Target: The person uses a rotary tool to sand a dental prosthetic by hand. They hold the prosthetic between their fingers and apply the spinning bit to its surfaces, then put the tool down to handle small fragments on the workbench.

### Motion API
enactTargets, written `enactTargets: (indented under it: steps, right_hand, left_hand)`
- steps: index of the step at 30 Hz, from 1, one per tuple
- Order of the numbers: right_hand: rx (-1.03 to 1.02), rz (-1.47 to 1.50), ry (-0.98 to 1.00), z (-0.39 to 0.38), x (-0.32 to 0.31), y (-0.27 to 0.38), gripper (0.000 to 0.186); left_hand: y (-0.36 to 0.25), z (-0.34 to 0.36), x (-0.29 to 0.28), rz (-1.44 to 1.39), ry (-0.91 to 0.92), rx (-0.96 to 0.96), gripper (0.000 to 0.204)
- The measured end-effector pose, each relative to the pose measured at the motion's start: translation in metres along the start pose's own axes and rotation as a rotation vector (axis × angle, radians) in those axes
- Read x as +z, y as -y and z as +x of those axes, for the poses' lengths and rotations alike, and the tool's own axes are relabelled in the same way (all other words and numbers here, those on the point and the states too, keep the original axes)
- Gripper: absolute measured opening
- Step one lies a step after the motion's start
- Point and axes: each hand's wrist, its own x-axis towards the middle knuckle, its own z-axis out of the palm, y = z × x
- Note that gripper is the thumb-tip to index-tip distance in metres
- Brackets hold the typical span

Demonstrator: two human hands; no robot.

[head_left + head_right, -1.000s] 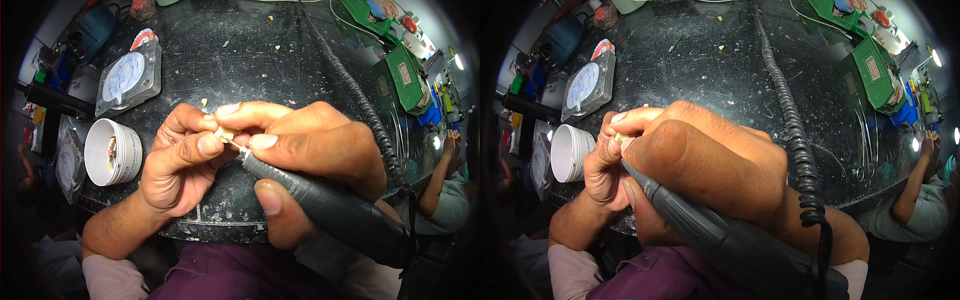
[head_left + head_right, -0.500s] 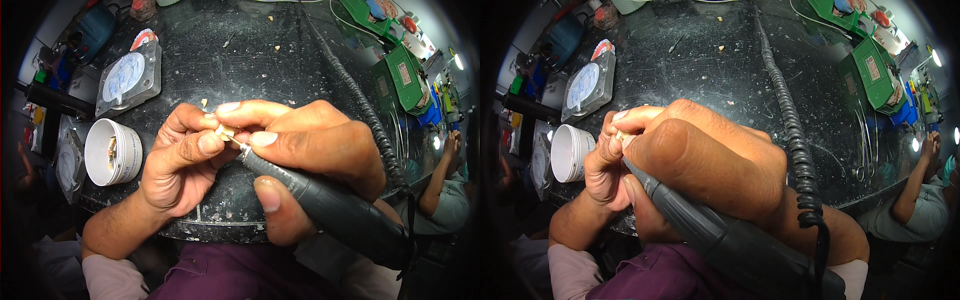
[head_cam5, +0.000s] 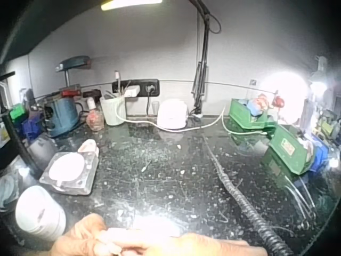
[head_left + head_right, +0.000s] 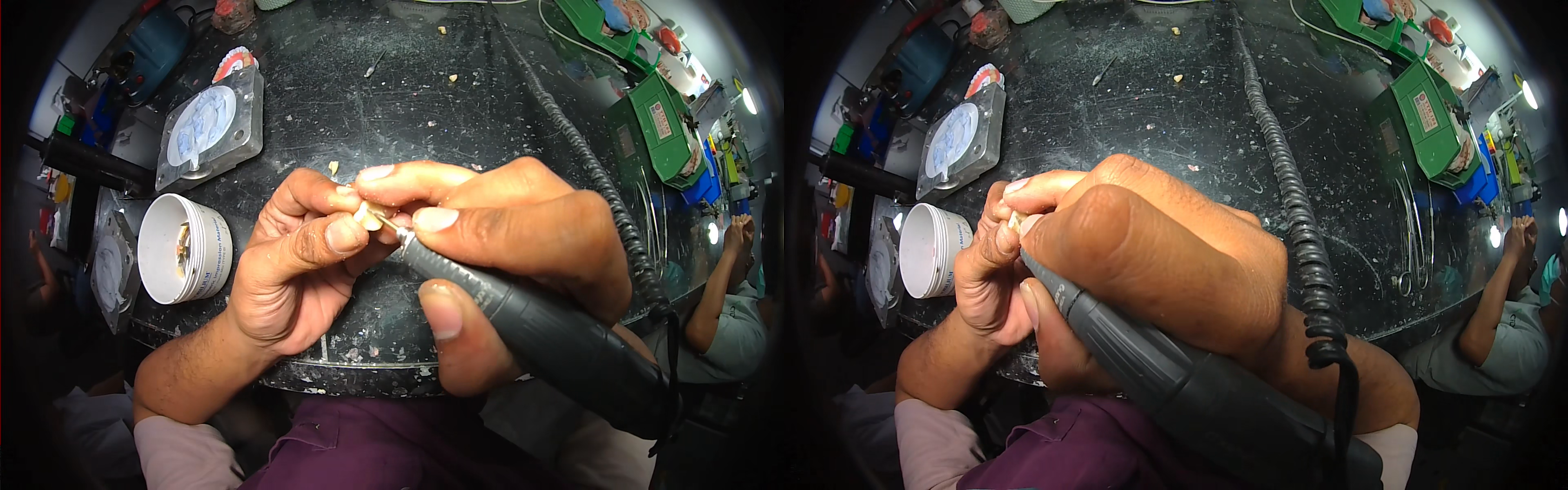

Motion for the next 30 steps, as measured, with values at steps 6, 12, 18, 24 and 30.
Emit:
enactTargets:
  steps: [6, 12, 18, 24, 30]
  right_hand:
    - [0.001, -0.002, -0.013, -0.0007, -0.0008, -0.0005, 0.031]
    - [0.038, 0.013, -0.032, -0.0001, 0.0042, 0.0052, 0.032]
    - [0.061, 0.007, -0.014, -0.0002, 0.0017, 0.005, 0.031]
    - [0.018, -0.007, 0.005, -0.0019, -0.0008, -0.0005, 0.031]
    - [-0.001, -0.01, -0.012, -0.0014, 0.0016, -0.0004, 0.031]
  left_hand:
    - [0.0009, 0.0001, 0.0006, -0.024, 0.009, -0.007, 0.016]
    - [-0.0002, -0.0002, -0.0005, -0.019, 0.012, -0.007, 0.015]
    - [0.0, 0.0, -0.0007, -0.012, 0.017, -0.002, 0.016]
    - [0.0002, -0.0009, 0.0015, 0.006, -0.02, -0.008, 0.015]
    - [0.0012, -0.0008, 0.0011, 0.0, -0.01, 0.005, 0.015]
